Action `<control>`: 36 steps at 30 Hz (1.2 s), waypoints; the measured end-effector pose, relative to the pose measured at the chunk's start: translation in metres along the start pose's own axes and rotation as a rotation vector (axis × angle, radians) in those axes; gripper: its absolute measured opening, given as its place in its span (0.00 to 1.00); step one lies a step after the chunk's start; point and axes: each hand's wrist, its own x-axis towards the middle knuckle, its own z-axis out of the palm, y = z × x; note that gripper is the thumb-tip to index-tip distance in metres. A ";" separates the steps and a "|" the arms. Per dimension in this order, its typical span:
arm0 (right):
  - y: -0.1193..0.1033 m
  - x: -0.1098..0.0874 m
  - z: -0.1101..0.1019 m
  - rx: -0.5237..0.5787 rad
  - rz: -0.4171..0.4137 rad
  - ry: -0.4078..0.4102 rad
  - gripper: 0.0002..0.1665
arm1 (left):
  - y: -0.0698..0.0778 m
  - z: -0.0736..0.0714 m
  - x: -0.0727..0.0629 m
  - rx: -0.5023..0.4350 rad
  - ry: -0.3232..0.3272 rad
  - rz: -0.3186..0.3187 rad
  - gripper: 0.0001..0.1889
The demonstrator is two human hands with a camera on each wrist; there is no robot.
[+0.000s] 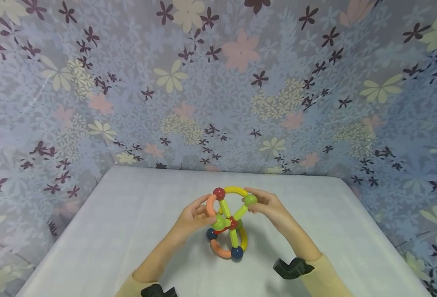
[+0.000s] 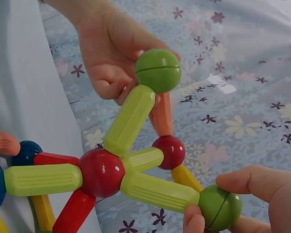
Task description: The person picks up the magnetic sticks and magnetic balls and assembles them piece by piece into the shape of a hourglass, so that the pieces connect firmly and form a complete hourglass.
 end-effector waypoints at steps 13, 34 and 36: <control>0.002 0.000 -0.005 -0.009 -0.026 -0.046 0.34 | 0.001 0.010 -0.014 0.042 0.012 0.062 0.42; 0.039 0.045 0.006 -0.081 0.036 0.010 0.21 | -0.006 0.018 -0.029 0.040 -0.026 0.073 0.41; 0.031 0.042 0.015 -0.125 0.010 -0.038 0.21 | -0.006 0.019 -0.030 0.033 -0.031 0.081 0.41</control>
